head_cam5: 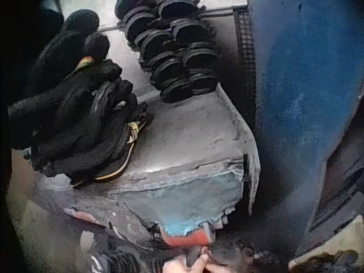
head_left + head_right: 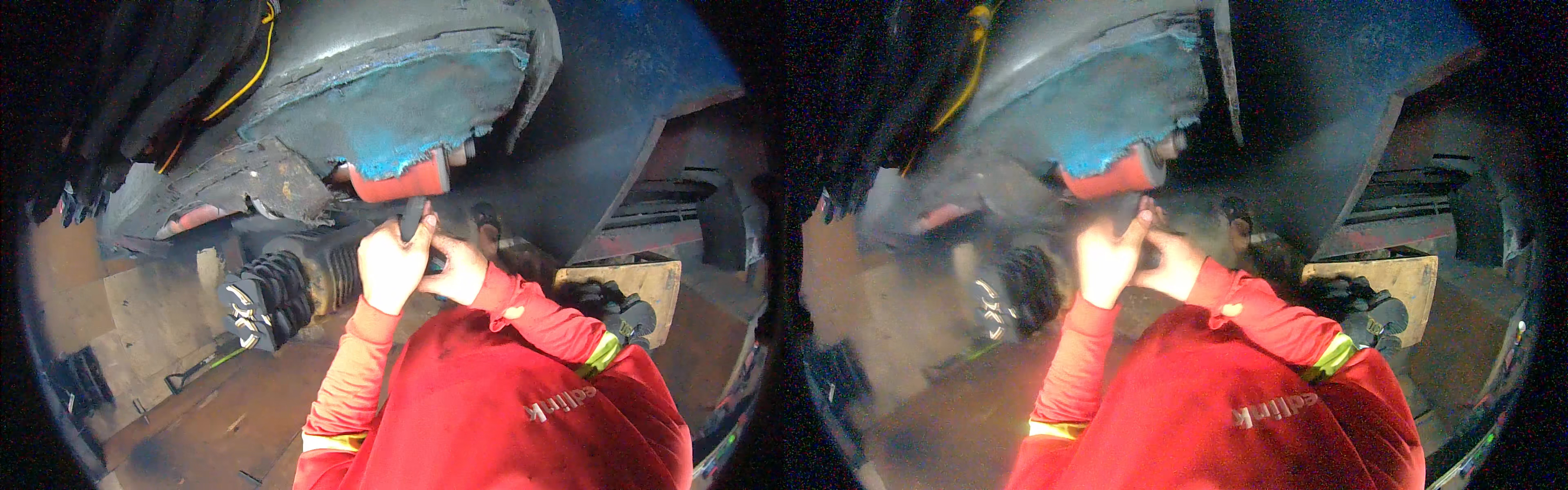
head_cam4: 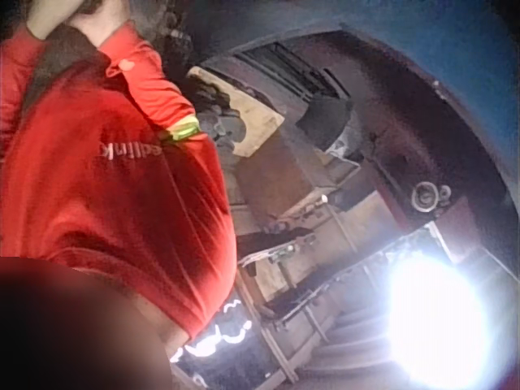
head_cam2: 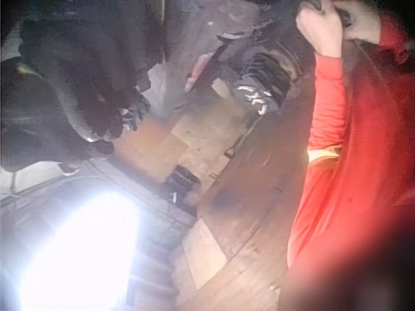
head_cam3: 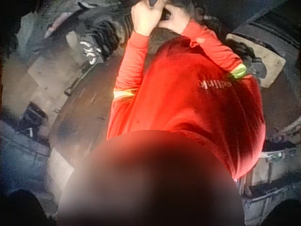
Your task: The person repeatedly presses the soles of sandals against a rotating grinding wheel to smooth or shape them. They handle the sandals one at a time, rotating them to grind different areas, and occasionally stack finished sandals on a nearby surface.
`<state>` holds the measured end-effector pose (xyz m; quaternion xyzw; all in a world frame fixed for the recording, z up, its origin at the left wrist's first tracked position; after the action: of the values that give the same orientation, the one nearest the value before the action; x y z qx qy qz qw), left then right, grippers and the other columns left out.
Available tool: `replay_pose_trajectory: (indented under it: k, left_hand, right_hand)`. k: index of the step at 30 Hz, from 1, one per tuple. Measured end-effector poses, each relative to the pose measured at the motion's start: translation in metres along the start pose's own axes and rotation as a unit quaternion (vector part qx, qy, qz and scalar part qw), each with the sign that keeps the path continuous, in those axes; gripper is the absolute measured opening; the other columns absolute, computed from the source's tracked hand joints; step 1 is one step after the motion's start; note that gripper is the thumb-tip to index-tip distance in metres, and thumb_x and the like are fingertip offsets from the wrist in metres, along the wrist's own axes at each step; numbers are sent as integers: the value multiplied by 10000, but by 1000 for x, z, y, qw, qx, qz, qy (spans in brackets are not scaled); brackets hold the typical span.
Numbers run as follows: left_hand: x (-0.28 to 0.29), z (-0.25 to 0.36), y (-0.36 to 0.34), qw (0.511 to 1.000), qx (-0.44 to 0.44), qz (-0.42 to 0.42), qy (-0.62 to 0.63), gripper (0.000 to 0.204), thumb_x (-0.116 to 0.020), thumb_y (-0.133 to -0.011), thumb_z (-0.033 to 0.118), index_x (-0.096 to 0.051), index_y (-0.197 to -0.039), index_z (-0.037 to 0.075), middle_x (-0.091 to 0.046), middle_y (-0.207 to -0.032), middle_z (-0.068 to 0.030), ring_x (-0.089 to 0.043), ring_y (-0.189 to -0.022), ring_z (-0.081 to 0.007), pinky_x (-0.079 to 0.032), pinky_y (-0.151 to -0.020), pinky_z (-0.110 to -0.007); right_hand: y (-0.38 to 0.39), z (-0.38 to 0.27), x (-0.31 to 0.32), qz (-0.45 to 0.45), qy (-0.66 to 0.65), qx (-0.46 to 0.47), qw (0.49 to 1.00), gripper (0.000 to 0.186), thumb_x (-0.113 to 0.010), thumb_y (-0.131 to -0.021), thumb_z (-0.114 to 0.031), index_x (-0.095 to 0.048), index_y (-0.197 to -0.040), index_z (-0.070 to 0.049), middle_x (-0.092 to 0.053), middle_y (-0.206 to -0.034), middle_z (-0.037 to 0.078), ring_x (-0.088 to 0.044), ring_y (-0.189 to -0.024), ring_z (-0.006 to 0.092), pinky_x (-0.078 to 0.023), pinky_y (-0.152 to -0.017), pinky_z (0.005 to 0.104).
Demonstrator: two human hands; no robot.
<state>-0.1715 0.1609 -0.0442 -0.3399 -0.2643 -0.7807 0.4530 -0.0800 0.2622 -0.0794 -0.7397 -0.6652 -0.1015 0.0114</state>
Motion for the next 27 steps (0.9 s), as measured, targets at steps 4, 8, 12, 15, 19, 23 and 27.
replay_pose_trajectory:
  k: [4, 8, 12, 15, 19, 23, 27]
  left_hand:
    - [-15, 0, -8, 998, -7, 32, 61, 512, -727, -887, 452, -672, -737, -35, -650, -686, -271, -692, -675, -434, -540, -596, -465]
    - [-14, 0, 9, 993, 2, 62, 99, 494, -722, -896, 446, -692, -801, -38, -666, -723, -270, -703, -692, -419, -540, -602, -450]
    - [-9, 7, 20, 985, -5, 70, 161, 426, -729, -901, 416, -726, -883, -9, -685, -740, -240, -716, -690, -378, -537, -614, -417]
    - [-4, 6, 24, 975, 33, 44, 214, 384, -733, -903, 393, -740, -920, 9, -691, -740, -218, -723, -689, -343, -532, -618, -398]
    - [-4, 0, 12, 975, 58, 13, 212, 391, -722, -905, 399, -743, -917, 9, -679, -715, -212, -724, -680, -321, -524, -618, -403]
    - [-17, -3, -15, 986, 93, -44, 128, 495, -705, -889, 482, -720, -863, -12, -670, -723, -238, -719, -715, -366, -527, -652, -436]
    - [-27, -1, -4, 961, 82, -9, 263, 358, -716, -934, 319, -709, -1034, -25, -732, -891, -173, -715, -837, -251, -538, -747, -380]
  right_hand:
    - [-10, 5, 18, -67, -18, -45, 997, 685, -858, -755, -253, -577, -1324, 6, -676, -1235, 211, -643, -1195, 321, -487, -1027, 386]
    - [-1, 5, 19, -43, 99, 27, 994, 778, -834, -763, -222, -493, -1418, 22, -500, -1452, 275, -445, -1400, 385, -356, -1172, 439]
    - [6, 1, 14, 10, 135, 109, 985, 844, -786, -797, -247, -392, -1507, -17, -247, -1600, 300, -164, -1514, 430, -193, -1250, 465]
    - [9, -4, 11, -26, 111, 99, 989, 880, -767, -811, -264, -335, -1542, -34, -157, -1630, 305, -89, -1531, 439, -149, -1265, 465]
    - [3, -12, 17, -54, 62, -20, 996, 781, -825, -749, -351, -525, -1388, -16, -539, -1397, 267, -499, -1328, 396, -431, -1095, 433]
    - [-27, -13, 35, -99, 56, -107, 988, 744, -830, -692, -532, -649, -1224, -45, -719, -1116, 196, -700, -979, 348, -553, -870, 422]
    - [-24, -8, 33, -63, 235, -8, 970, 818, -791, -754, -384, -491, -1406, 9, -532, -1388, 288, -494, -1326, 407, -443, -1073, 460]
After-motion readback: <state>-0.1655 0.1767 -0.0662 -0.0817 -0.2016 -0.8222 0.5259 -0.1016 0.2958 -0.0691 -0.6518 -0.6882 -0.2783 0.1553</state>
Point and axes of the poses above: each hand's wrist, its own y-axis away from the middle knuckle, its own x-axis out of the back of the hand, z = x × y, the point moved 3 cm from there along -y, towards the middle knuckle
